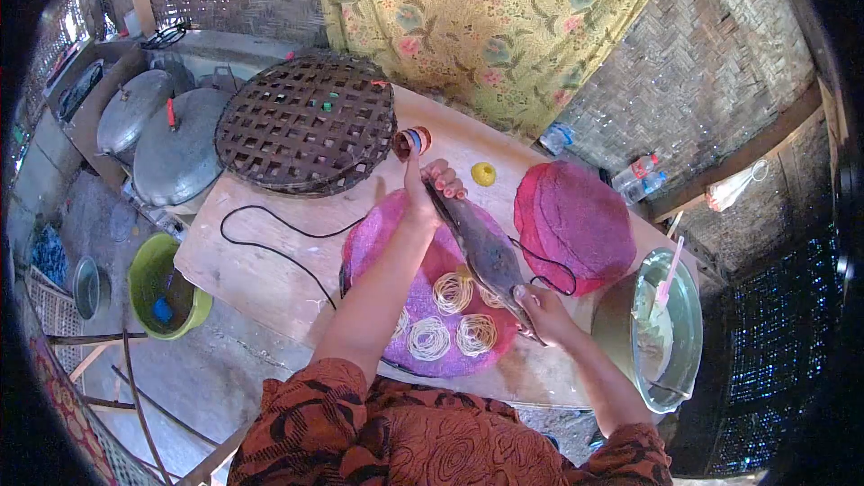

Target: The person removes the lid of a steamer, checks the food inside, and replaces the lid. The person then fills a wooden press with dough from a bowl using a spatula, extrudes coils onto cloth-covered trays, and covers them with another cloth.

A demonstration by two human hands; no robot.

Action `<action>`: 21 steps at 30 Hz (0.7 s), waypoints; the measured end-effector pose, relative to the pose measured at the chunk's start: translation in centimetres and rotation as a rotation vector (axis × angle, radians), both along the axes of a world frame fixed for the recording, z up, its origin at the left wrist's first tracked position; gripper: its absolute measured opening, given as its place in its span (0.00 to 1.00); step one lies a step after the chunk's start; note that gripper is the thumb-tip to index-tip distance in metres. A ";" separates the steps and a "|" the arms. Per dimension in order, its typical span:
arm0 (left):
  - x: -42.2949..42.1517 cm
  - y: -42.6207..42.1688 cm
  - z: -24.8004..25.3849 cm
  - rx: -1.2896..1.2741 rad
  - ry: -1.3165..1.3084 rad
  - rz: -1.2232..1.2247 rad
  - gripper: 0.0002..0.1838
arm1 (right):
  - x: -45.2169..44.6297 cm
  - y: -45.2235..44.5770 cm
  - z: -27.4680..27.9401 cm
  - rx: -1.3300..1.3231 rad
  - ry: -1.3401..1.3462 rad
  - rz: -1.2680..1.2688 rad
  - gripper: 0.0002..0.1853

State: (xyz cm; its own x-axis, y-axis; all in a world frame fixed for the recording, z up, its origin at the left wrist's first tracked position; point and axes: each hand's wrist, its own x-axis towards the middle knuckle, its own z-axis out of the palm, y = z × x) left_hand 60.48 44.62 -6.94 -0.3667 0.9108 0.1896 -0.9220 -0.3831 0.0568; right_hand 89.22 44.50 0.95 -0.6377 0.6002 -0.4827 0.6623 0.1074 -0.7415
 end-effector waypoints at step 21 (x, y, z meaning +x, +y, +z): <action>-6.2 -10.8 4.0 -0.151 -0.022 0.312 0.30 | -8.0 -2.4 3.4 -0.175 -0.098 0.208 0.36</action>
